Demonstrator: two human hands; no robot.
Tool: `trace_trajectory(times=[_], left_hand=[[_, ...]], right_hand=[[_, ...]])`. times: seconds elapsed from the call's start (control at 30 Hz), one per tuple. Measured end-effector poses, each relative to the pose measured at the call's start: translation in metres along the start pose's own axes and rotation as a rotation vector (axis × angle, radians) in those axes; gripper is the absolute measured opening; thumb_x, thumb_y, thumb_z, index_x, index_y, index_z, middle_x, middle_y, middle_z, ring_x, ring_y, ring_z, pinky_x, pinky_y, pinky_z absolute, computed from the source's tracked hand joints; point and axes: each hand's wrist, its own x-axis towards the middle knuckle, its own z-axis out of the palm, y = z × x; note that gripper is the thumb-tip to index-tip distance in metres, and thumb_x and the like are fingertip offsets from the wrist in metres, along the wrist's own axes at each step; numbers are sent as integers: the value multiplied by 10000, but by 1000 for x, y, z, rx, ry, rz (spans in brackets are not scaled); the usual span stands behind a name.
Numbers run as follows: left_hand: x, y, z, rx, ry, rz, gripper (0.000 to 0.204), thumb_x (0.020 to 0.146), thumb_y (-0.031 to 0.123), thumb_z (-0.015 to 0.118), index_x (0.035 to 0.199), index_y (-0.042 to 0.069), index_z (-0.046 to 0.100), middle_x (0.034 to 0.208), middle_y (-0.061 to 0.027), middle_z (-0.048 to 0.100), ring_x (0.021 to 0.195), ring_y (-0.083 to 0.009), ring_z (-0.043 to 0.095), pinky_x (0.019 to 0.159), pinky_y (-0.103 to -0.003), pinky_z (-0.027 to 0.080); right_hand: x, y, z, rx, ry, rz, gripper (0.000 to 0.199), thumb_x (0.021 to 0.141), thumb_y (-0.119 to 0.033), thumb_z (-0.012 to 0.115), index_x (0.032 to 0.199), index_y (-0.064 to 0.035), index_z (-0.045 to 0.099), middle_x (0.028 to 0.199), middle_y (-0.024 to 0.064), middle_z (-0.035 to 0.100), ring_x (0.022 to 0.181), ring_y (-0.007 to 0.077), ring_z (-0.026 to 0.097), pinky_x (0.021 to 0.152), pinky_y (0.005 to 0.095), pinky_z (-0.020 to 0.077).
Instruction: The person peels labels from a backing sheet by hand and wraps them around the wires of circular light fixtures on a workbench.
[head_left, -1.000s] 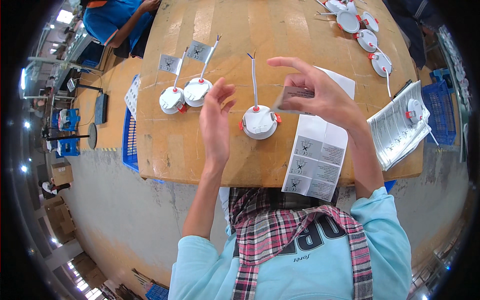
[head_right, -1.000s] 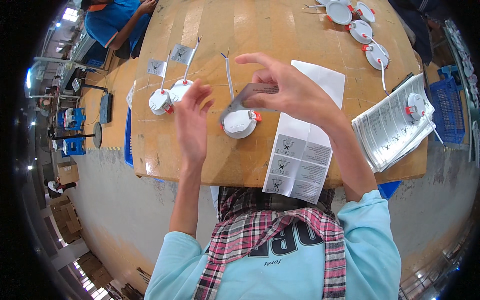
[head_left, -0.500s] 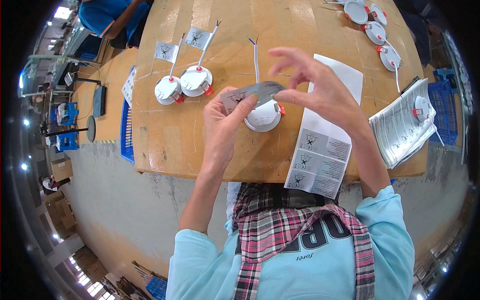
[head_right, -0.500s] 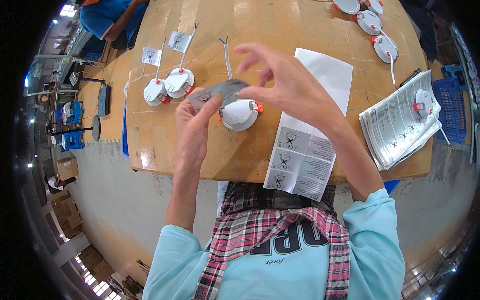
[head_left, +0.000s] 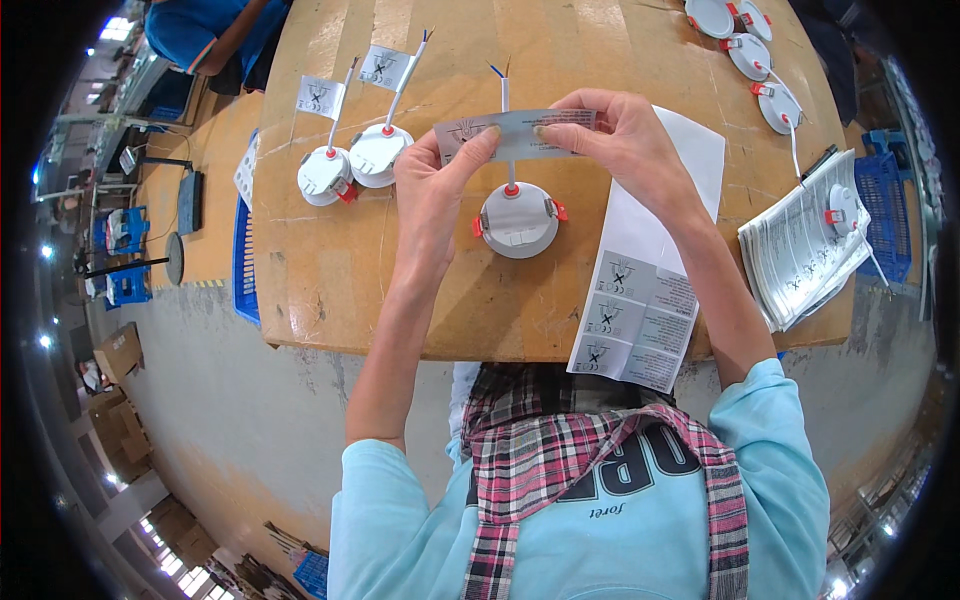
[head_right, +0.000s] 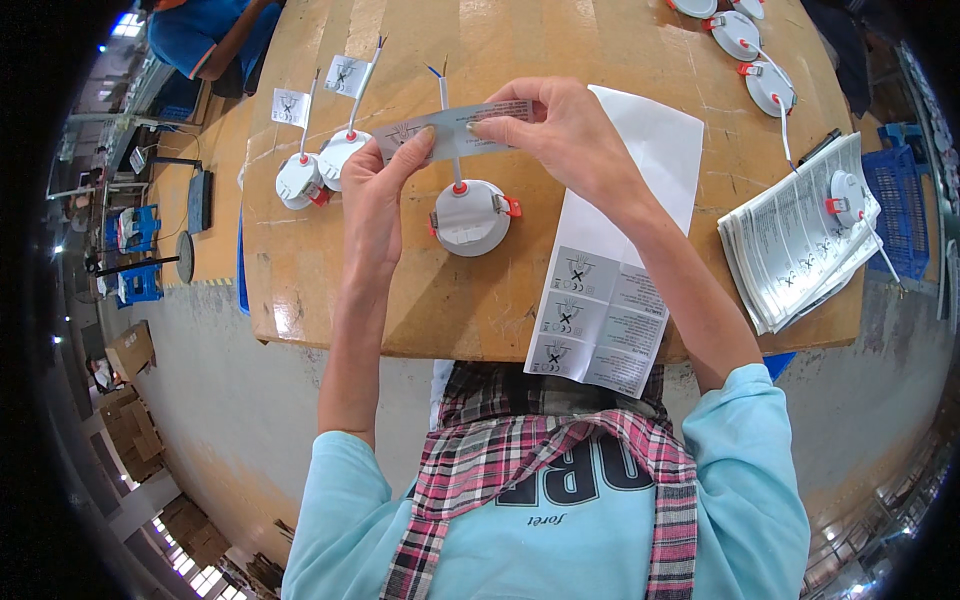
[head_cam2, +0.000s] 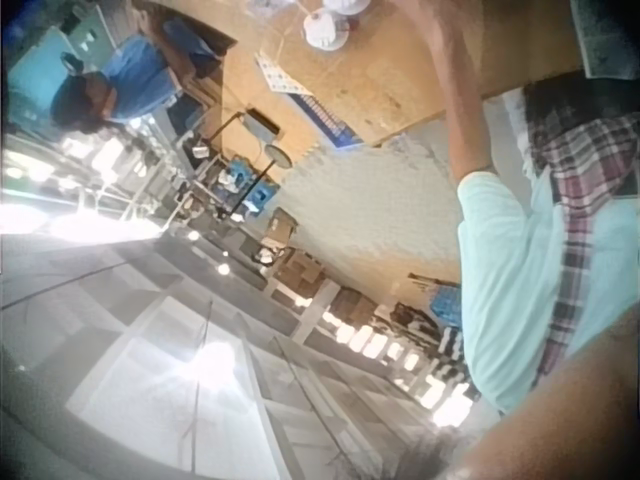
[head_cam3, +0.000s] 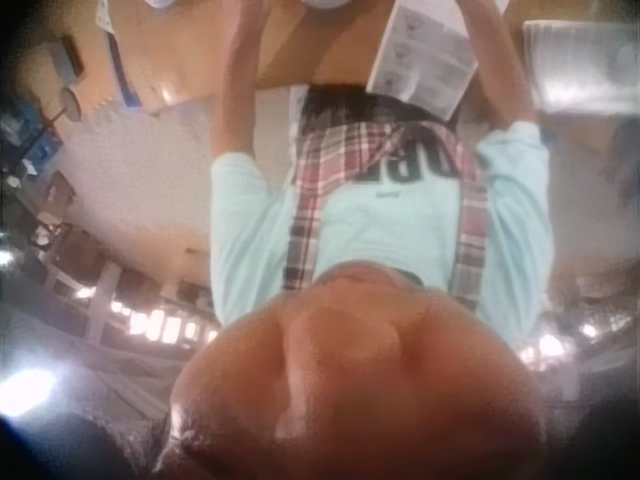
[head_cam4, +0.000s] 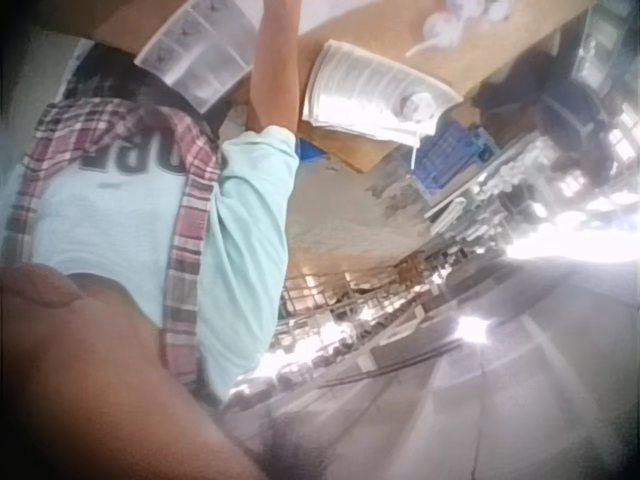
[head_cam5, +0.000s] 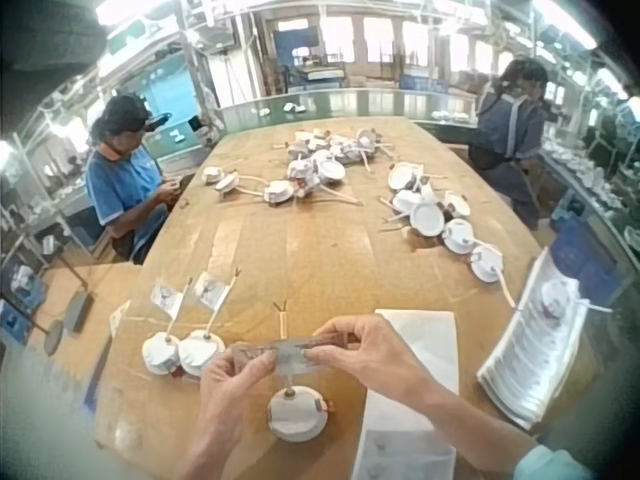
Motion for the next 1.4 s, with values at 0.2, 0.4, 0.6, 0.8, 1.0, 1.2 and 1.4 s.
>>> trace_trajectory(times=[0.2,0.4,0.6,0.8,1.0,1.2,1.4], left_hand=[[6,-9,-6,-42,-2,-45,156,845,106,665,959,1,648,895,-69,674,806,-101,618,785,-256,493],[10,-16,-6,-67,5,-67,165,846,105,663,960,-12,638,904,-86,668,802,-112,627,773,-251,514],[9,-14,-5,-62,0,-76,182,842,110,668,968,-17,634,904,-92,667,801,-119,629,776,-256,516],[13,-16,-4,-136,-7,-101,195,841,104,666,975,-30,620,920,-111,662,813,-134,631,787,-269,522],[13,-17,-4,-230,-36,-139,175,845,94,656,966,-27,618,936,-113,659,837,-142,631,801,-282,521],[10,-16,-5,-288,-84,-153,195,835,124,676,960,-22,644,909,-94,673,826,-119,620,790,-271,492],[12,-13,-1,-282,-131,-131,205,863,108,636,1008,-36,619,960,-119,662,857,-143,633,804,-285,519]], right_hand=[[5,7,7,51,31,-16,254,800,-168,678,982,8,677,779,58,659,739,103,597,701,245,465],[6,7,8,34,33,-12,273,804,-176,677,1016,-3,673,832,79,676,799,126,629,730,247,477],[3,7,7,17,49,-2,264,810,-181,675,1018,-18,674,856,85,679,822,144,639,765,266,483],[7,9,7,17,56,0,262,811,-180,671,1016,-18,673,857,89,679,821,144,639,769,276,485],[8,12,7,8,61,-15,268,809,-191,670,1020,-25,664,842,91,677,814,148,638,760,270,484],[7,11,1,-36,15,11,301,811,-235,677,1021,-21,651,834,97,675,792,159,634,750,268,483],[0,4,5,-599,268,-321,430,768,-353,721,1046,-36,637,1003,117,632,1031,250,543,869,338,454]])
